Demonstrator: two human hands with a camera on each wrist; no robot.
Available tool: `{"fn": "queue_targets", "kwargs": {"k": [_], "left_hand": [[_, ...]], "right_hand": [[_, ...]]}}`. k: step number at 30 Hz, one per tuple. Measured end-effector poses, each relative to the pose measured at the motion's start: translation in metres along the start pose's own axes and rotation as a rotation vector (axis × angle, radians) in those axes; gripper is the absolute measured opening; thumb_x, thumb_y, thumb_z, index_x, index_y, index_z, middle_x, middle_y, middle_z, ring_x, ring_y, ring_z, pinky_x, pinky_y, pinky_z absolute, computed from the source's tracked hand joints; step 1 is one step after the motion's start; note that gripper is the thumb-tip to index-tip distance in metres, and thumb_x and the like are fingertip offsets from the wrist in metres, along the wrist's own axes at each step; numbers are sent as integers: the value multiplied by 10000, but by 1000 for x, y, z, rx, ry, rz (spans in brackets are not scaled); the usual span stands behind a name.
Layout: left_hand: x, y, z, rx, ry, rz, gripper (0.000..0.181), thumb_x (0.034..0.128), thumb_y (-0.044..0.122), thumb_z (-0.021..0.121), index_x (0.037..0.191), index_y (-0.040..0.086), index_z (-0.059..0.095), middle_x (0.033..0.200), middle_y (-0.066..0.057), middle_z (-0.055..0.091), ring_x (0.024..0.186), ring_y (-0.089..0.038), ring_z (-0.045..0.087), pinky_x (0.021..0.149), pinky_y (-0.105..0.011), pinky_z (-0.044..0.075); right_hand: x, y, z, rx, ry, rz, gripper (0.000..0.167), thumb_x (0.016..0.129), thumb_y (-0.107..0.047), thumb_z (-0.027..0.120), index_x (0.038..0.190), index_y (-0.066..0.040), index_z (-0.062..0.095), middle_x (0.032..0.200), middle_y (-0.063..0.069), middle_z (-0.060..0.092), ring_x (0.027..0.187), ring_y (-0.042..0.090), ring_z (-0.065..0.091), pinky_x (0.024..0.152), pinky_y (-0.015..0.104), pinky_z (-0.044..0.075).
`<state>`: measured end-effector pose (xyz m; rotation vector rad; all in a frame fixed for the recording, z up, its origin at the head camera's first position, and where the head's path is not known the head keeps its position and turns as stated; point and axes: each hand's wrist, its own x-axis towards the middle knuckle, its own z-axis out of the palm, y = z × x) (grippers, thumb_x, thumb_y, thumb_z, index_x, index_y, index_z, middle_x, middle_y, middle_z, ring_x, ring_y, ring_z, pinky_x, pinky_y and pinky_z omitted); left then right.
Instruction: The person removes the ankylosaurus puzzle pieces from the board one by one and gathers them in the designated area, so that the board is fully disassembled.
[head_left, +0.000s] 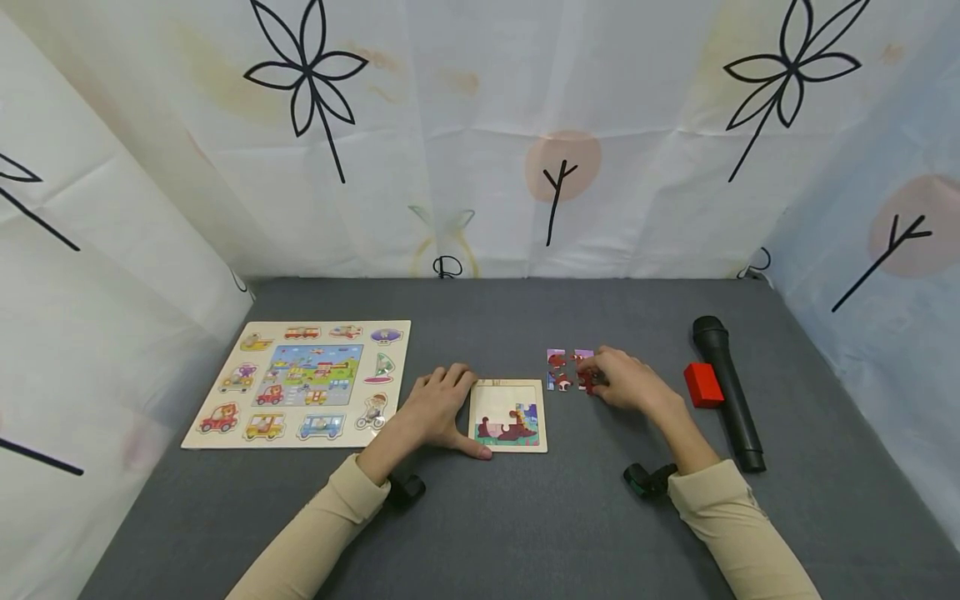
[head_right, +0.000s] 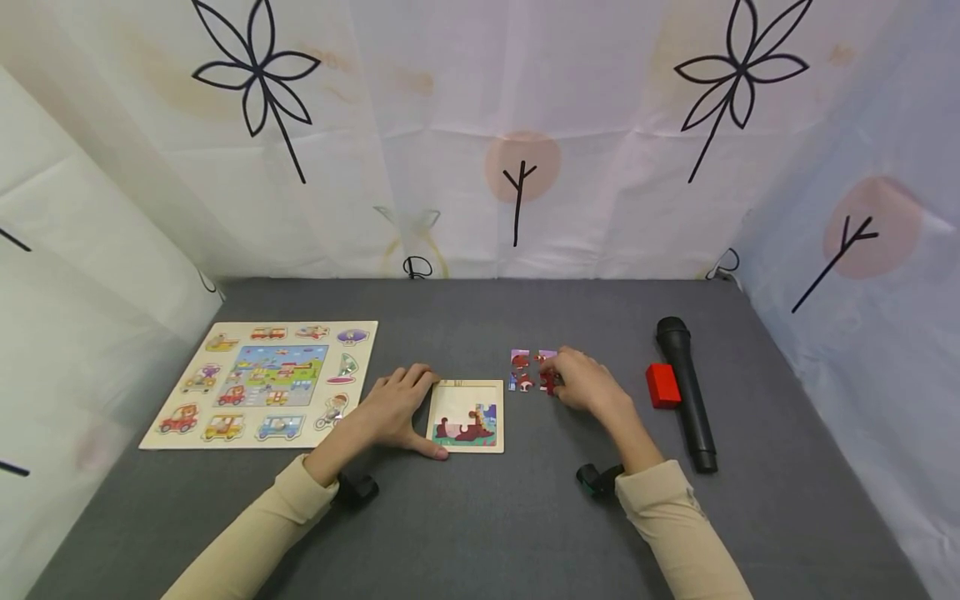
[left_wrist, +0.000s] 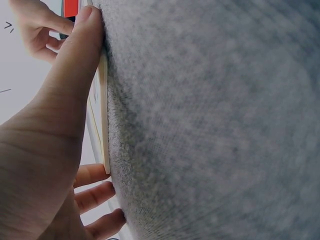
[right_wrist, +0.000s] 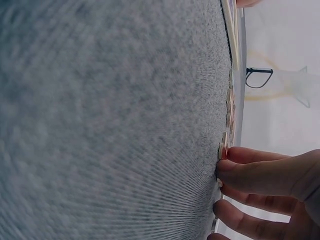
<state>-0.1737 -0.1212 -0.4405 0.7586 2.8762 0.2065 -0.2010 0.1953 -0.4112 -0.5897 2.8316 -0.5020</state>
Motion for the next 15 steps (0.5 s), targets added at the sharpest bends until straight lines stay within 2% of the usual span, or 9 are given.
{"fn": "queue_targets", "kwargs": {"k": [5, 15], "left_hand": [[-1, 1, -1, -6, -5, 2, 1125, 614, 793, 818, 1459, 140, 463, 1474, -100, 456, 1249, -312, 494, 1038, -580, 447], [-1, 0, -1, 1, 2, 5, 1120, 618, 790, 818, 1458, 139, 464, 1475, -103, 457, 1236, -311, 496, 1031, -577, 451]], "right_hand": [[-1, -1, 0, 5, 3, -3, 350, 890, 4, 734, 1239, -17, 722, 1032, 132, 637, 843, 206, 551, 719, 354, 499], [-5, -3, -2, -8, 17, 6, 377, 883, 2, 738, 1258, -25, 714, 1048, 139, 633, 850, 205, 550, 722, 361, 504]]}}
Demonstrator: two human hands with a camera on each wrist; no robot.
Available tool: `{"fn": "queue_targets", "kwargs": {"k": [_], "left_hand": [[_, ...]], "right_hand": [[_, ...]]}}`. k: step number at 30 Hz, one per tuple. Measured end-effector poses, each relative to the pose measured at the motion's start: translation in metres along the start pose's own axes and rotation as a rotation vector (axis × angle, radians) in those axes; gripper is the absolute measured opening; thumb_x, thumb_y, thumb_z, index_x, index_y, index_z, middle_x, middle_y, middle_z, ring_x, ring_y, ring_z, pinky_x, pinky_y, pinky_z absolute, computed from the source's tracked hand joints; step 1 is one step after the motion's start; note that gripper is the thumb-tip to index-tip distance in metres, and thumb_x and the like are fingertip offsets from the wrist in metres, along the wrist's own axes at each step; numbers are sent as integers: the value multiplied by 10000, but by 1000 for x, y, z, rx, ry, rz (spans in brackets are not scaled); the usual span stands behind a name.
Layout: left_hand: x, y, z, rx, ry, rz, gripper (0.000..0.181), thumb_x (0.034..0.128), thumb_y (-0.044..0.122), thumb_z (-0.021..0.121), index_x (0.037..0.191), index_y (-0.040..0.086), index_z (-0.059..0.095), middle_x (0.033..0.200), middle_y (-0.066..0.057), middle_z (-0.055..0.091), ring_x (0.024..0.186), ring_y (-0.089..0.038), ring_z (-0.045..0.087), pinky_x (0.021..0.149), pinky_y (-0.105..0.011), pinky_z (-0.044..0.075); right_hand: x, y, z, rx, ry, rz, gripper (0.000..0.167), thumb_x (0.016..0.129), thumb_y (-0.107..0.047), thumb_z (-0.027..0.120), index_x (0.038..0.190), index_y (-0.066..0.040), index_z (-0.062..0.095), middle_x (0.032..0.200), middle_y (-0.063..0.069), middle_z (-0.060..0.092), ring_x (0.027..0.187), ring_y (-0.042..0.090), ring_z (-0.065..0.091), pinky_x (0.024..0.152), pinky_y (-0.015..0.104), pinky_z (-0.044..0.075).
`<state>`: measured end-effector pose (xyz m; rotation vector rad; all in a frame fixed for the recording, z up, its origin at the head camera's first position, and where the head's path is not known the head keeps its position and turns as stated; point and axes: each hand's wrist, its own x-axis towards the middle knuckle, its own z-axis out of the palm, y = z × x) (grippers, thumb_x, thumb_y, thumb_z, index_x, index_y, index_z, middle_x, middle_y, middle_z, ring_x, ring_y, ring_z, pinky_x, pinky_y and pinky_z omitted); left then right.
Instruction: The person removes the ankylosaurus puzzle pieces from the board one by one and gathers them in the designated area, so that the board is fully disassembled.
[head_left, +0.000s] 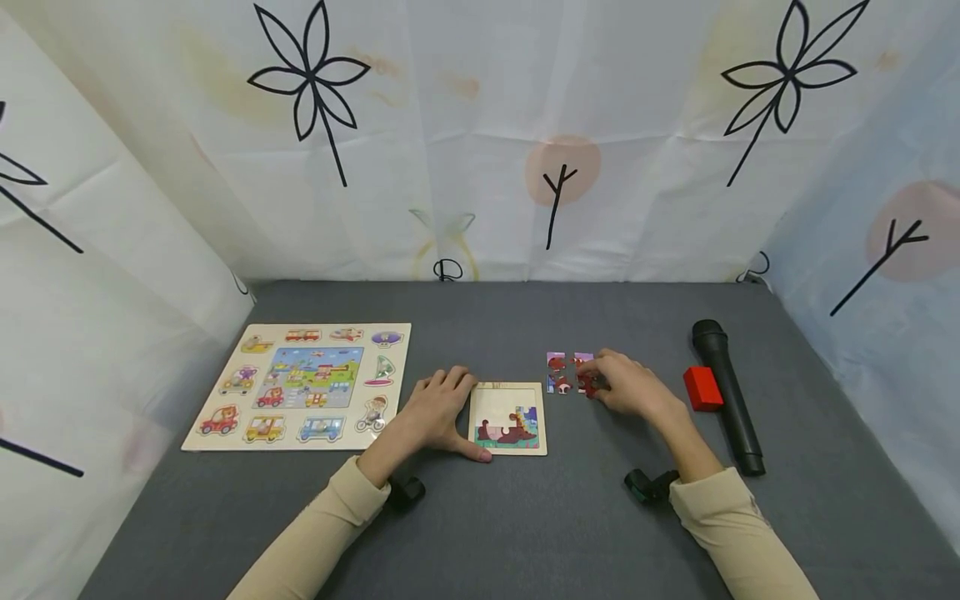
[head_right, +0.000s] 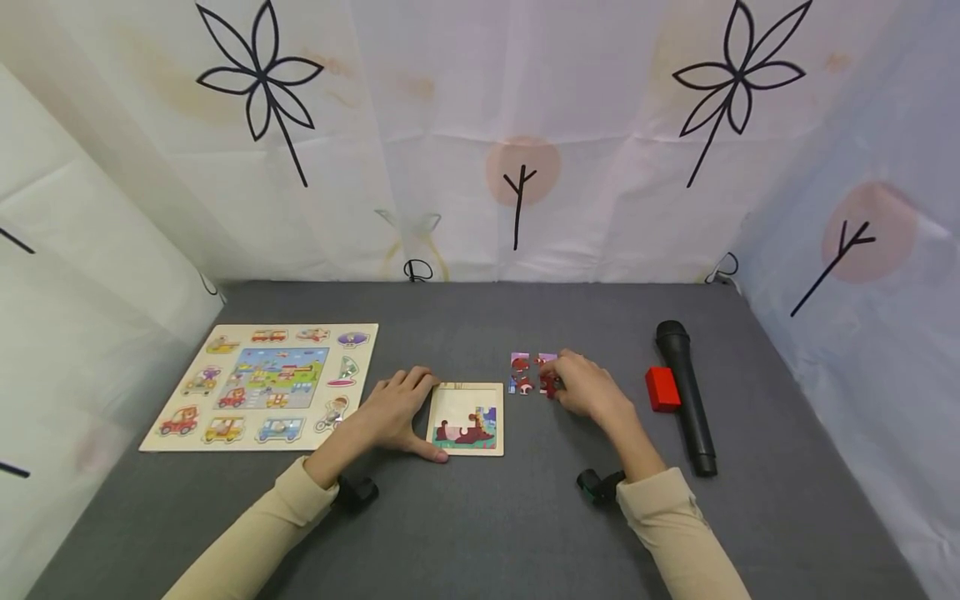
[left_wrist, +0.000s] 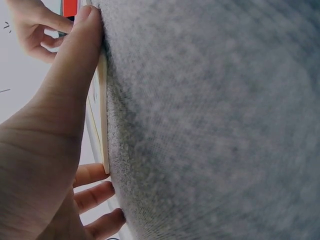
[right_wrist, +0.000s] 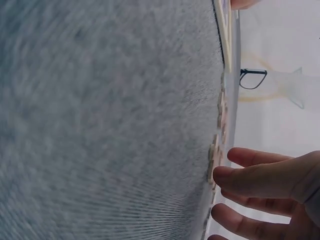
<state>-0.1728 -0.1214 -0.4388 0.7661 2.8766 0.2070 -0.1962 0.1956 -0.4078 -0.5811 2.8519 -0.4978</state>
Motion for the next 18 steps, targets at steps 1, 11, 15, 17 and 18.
{"fn": "queue_targets", "kwargs": {"k": [1, 11, 15, 17, 18], "left_hand": [[0, 0, 0, -1, -1, -1, 1119, 618, 790, 818, 1458, 139, 464, 1475, -102, 456, 1238, -311, 495, 1031, -577, 450], [0, -1, 0, -11, 1, 0, 1114, 620, 784, 822, 1456, 136, 467, 1470, -102, 461, 1241, -311, 496, 1035, -578, 450], [0, 0, 0, -12, -1, -1, 1118, 620, 785, 821, 1460, 137, 465, 1472, -102, 460, 1245, -310, 496, 1040, -579, 448], [0, 0, 0, -11, -3, -1, 1122, 619, 787, 820, 1463, 139, 463, 1475, -101, 458, 1247, -309, 494, 1042, -578, 448], [0, 0, 0, -10, -4, -2, 1124, 619, 787, 820, 1464, 139, 462, 1477, -100, 457, 1247, -308, 494, 1043, -578, 447]], "right_hand": [[0, -1, 0, -1, 2, 6, 380, 884, 1, 737, 1263, -27, 713, 1052, 139, 632, 852, 203, 548, 723, 357, 501], [-5, -18, -6, -19, 47, -29, 362, 887, -75, 770, 1242, -28, 720, 1092, 154, 643, 835, 192, 552, 701, 351, 503], [-7, -24, -7, -15, 51, -44, 367, 888, -84, 771, 1247, -35, 716, 1069, 148, 638, 797, 175, 526, 661, 302, 444], [-7, -27, -7, -7, 50, -51, 375, 889, -84, 767, 1257, -41, 712, 1053, 144, 632, 776, 171, 509, 648, 287, 416], [-8, -28, -7, -4, 50, -55, 375, 890, -87, 767, 1259, -46, 713, 1046, 142, 630, 763, 168, 501, 640, 280, 403]]}}
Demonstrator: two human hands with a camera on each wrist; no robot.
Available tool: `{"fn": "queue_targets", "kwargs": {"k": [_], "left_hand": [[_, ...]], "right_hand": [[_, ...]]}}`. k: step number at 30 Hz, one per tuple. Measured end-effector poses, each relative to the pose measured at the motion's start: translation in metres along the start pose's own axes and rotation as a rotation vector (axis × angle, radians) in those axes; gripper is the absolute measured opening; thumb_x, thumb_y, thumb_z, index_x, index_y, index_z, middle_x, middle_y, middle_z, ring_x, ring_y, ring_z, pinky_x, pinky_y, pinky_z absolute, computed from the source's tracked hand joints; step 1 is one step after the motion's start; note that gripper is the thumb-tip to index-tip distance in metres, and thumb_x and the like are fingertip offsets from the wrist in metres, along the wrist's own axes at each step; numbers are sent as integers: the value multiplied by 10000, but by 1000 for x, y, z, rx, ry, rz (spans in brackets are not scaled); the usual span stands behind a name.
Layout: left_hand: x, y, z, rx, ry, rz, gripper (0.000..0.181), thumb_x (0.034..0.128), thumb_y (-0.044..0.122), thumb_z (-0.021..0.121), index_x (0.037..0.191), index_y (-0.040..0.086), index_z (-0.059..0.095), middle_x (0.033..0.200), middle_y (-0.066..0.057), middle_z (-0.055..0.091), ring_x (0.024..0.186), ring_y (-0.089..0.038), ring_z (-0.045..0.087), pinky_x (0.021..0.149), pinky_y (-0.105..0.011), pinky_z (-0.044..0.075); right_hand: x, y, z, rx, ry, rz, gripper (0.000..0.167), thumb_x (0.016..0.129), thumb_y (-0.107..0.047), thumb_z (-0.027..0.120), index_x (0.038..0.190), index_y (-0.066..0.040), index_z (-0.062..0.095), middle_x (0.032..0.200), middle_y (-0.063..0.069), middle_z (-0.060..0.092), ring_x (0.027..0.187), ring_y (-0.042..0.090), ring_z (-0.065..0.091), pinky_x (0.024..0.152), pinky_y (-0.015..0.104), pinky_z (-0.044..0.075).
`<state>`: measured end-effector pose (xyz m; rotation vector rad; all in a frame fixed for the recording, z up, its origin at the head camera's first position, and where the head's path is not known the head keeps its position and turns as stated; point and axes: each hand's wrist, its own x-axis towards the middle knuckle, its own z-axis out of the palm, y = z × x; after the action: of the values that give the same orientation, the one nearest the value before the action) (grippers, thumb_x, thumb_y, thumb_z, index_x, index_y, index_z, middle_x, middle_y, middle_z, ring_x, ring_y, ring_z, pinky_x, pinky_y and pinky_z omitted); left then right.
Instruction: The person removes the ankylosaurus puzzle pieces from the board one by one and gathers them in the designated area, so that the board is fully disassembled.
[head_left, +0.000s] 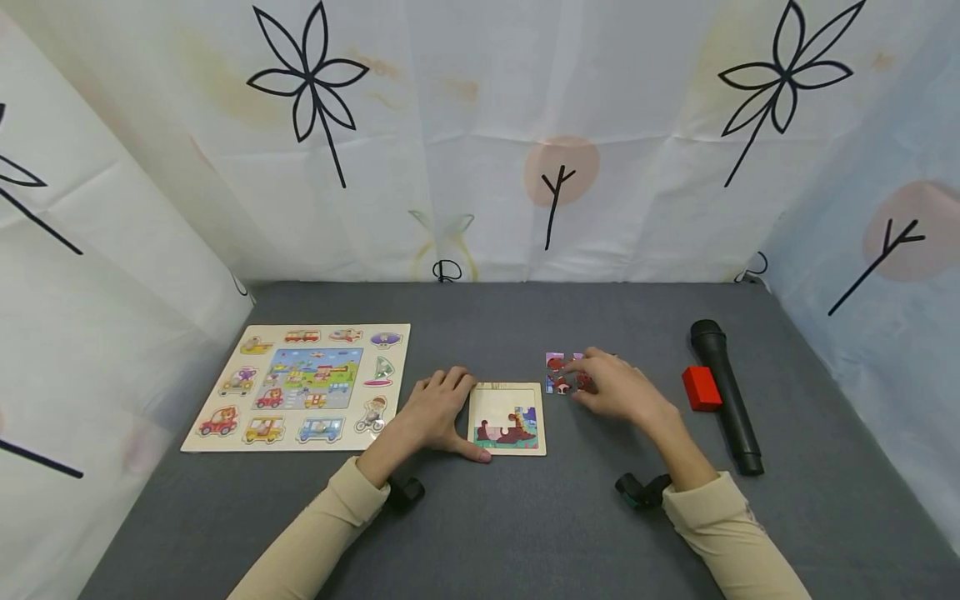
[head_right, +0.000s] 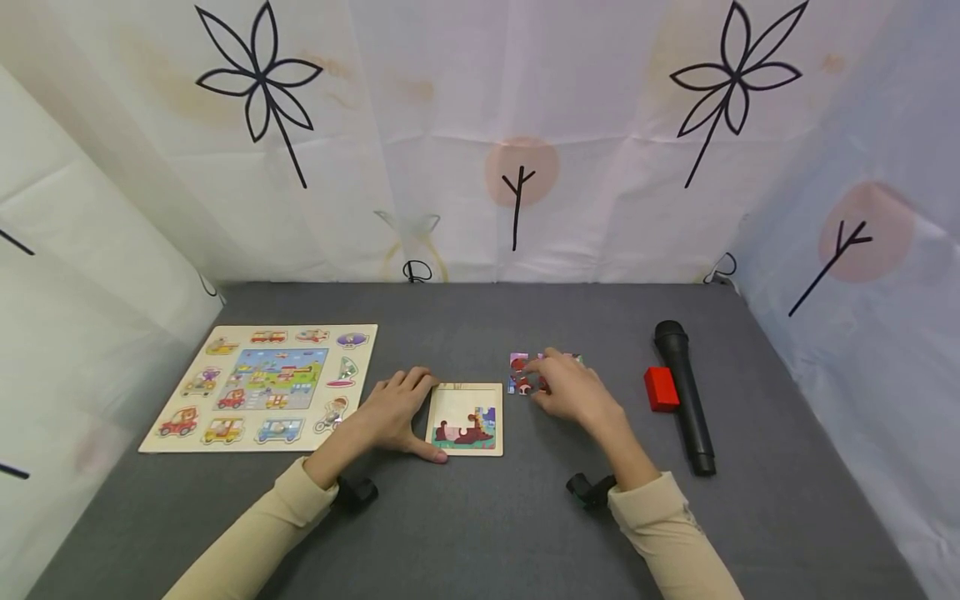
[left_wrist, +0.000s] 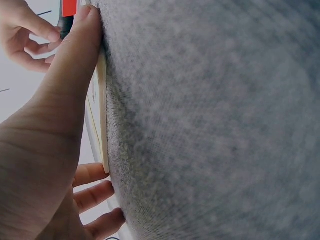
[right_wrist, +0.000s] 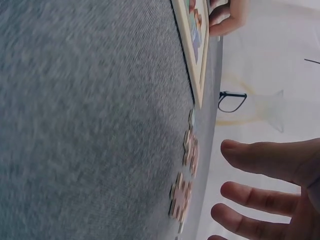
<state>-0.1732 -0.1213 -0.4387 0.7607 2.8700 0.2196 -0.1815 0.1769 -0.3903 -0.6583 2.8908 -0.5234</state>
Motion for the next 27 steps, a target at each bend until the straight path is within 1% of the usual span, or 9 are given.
{"fn": "queue_targets", "kwargs": {"k": [4, 7, 10, 13, 16, 18, 22, 25, 27], "left_hand": [[0, 0, 0, -1, -2, -1, 1124, 618, 788, 819, 1464, 140, 462, 1479, -101, 455, 1247, -309, 493, 1043, -581, 446], [1, 0, 0, 0, -1, -1, 1123, 619, 790, 818, 1463, 141, 461, 1477, -100, 456, 1249, -309, 492, 1044, -582, 446], [1, -1, 1, 8, 0, -3, 1122, 619, 795, 814, 1462, 144, 460, 1475, -96, 455, 1248, -305, 491, 1043, -579, 447], [1, -1, 1, 17, 2, -3, 1120, 619, 800, 810, 1459, 147, 460, 1474, -92, 453, 1238, -297, 490, 1037, -572, 451], [1, -1, 2, 17, 1, -3, 1118, 619, 801, 809, 1457, 148, 460, 1472, -91, 453, 1230, -295, 490, 1033, -568, 452], [1, -1, 2, 14, 0, -2, 1116, 619, 801, 809, 1456, 149, 462, 1470, -90, 455, 1226, -294, 490, 1032, -566, 452], [2, -1, 2, 12, -1, -3, 1112, 619, 802, 808, 1452, 150, 465, 1470, -88, 457, 1226, -292, 491, 1034, -565, 451], [2, -1, 2, 17, 1, -2, 1110, 620, 807, 803, 1450, 152, 465, 1472, -87, 456, 1226, -291, 493, 1031, -564, 452], [2, -1, 2, 21, 2, -1, 1111, 619, 811, 799, 1448, 153, 464, 1473, -87, 455, 1227, -292, 493, 1029, -563, 454]], "right_hand": [[1, -5, 1, 13, -6, -15, 383, 897, -99, 764, 1275, -63, 707, 1029, 143, 623, 733, 157, 485, 610, 267, 379], [2, -9, 3, 19, -6, -31, 383, 902, -109, 765, 1278, -62, 706, 1073, 150, 641, 762, 164, 523, 617, 265, 417], [4, -12, 6, 20, -1, -66, 362, 905, -108, 764, 1258, -51, 711, 1119, 152, 659, 822, 202, 581, 665, 294, 482], [6, -15, 9, 27, -4, -106, 344, 904, -97, 760, 1239, -35, 713, 1147, 152, 667, 897, 248, 634, 747, 354, 537], [8, -20, 13, 31, -17, -121, 340, 903, -98, 760, 1234, -36, 713, 1178, 148, 668, 948, 265, 655, 807, 411, 554], [10, -24, 16, 26, -21, -127, 347, 898, -106, 770, 1234, -39, 716, 1183, 145, 670, 960, 261, 656, 831, 423, 552], [12, -34, 23, 29, -42, -129, 346, 894, -121, 780, 1231, -63, 726, 1104, 112, 663, 873, 207, 616, 754, 339, 514], [14, -40, 27, 44, -78, -130, 351, 897, -138, 783, 1237, -70, 725, 1054, 85, 645, 780, 144, 541, 670, 260, 445], [15, -43, 30, 55, -98, -134, 355, 900, -154, 785, 1240, -71, 725, 1032, 73, 640, 733, 105, 490, 634, 234, 411]]}}
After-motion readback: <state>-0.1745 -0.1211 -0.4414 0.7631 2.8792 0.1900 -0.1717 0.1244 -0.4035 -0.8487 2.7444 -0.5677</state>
